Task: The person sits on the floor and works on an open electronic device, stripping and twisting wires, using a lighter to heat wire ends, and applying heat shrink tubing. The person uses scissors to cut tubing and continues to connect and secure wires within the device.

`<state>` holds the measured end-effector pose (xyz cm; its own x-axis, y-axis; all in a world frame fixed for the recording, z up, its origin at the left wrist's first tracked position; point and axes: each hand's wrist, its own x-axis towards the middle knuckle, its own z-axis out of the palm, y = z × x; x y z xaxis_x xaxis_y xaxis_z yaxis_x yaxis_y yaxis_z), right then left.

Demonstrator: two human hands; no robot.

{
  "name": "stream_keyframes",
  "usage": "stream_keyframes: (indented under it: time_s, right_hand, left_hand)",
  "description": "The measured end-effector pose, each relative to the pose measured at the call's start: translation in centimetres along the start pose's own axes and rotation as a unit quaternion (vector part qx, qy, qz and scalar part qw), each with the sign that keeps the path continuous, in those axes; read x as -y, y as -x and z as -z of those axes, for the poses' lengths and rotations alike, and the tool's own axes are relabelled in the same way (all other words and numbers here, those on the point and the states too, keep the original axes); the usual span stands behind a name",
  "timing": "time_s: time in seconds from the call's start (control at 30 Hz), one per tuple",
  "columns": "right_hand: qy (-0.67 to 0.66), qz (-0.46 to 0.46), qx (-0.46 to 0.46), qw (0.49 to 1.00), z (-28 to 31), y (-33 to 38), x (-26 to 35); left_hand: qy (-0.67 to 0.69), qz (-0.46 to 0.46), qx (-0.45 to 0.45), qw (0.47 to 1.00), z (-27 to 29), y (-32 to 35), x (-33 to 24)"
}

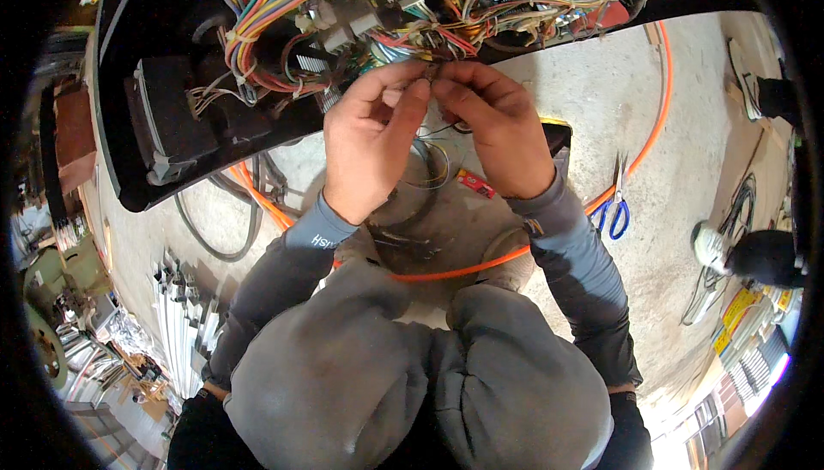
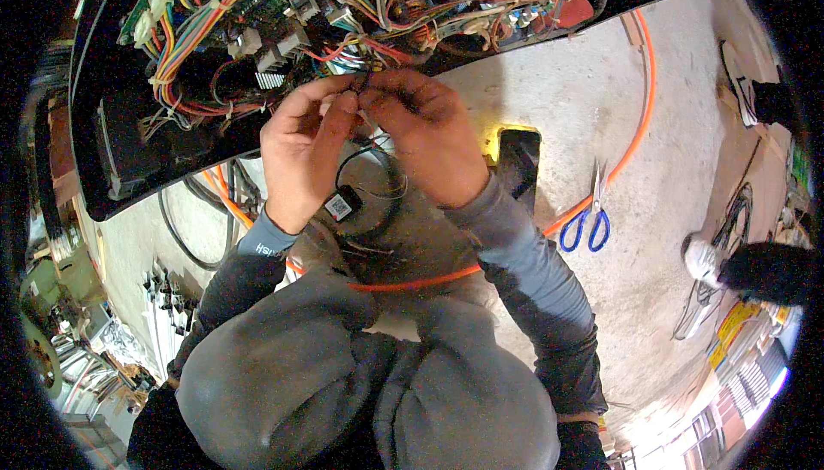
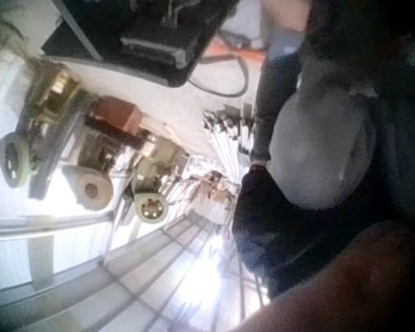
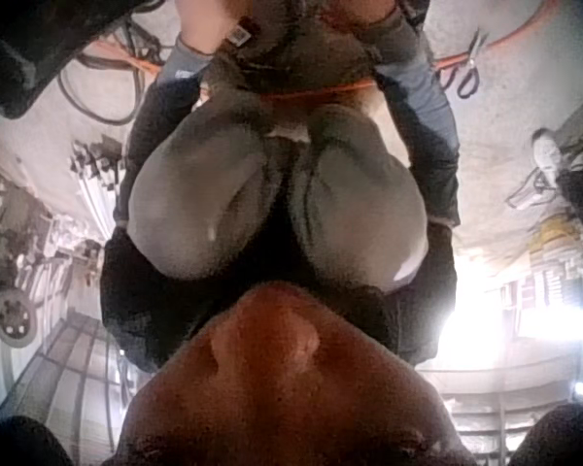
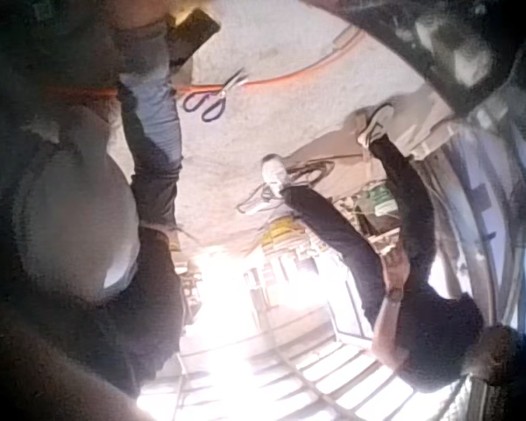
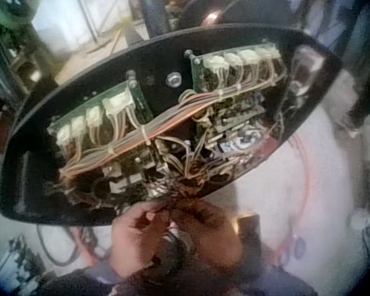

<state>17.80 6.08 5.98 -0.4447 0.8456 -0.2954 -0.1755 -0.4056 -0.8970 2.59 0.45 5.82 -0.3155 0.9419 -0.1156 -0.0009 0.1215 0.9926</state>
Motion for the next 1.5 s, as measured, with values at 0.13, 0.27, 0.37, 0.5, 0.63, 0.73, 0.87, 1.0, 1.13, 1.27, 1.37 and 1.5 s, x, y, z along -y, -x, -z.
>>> stream_keyframes:
  time_s: [0.13, 0.27, 0.37, 0.5, 0.63, 0.73, 0.87, 1.0, 1.13, 1.27, 1.37, 1.5]
  right_hand:
    - [0.025, -0.012, 0.006, 1.000, 0.5, 0.0, 0.1]
    - [0.052, 0.001, 0.010, 0.999, 0.8, 0.0, -0.2]
    - [0.043, -0.006, 0.006, 0.999, 0.7, 0.0, -0.1]
    - [0.017, -0.015, 0.007, 1.000, 0.3, 0.4, 0.2]
    - [0.016, -0.010, -0.001, 1.000, 0.3, 0.5, 0.2]
    - [0.017, 0.026, -0.020, 0.999, 0.4, 0.6, -0.1]
    - [0.108, 0.123, -0.062, 0.985, -0.7, 1.4, 0.2]
    - [0.297, 0.204, -0.068, 0.930, -0.6, 1.1, -0.2]
    - [0.371, 0.206, -0.103, 0.900, -1.0, 0.8, 0.5]
    - [0.387, 0.232, -0.119, 0.884, -1.3, 0.7, 0.3]
    - [0.359, 0.240, -0.109, 0.895, -1.3, 0.7, 0.0]
    - [0.351, 0.250, -0.104, 0.896, -1.1, 0.9, -0.6]
  left_hand:
    - [-0.028, -0.034, -0.007, 0.999, -0.3, 0.1, -0.6]
    - [-0.134, -0.066, -0.002, 0.989, -0.1, 0.0, -0.9]
    - [-0.283, -0.150, 0.020, 0.947, 0.4, -0.4, -0.9]
    - [-0.362, -0.255, 0.031, 0.896, 0.8, -0.5, -0.6]
    - [-0.320, -0.271, 0.033, 0.907, 0.9, -0.6, -0.4]
    - [-0.267, -0.197, 0.040, 0.943, 1.0, -0.1, -0.2]
    - [-0.221, -0.138, 0.023, 0.965, 1.0, 0.5, 0.0]
    - [-0.227, -0.192, 0.013, 0.955, 0.9, 0.1, 0.6]
    - [-0.271, -0.225, -0.002, 0.936, 0.2, 0.0, 0.4]
    - [-0.249, -0.183, 0.006, 0.951, 0.5, 0.3, -0.5]
    - [-0.249, -0.133, 0.027, 0.959, 0.6, -0.1, -1.1]
    - [-0.313, -0.188, 0.046, 0.930, 0.7, -0.6, -2.0]
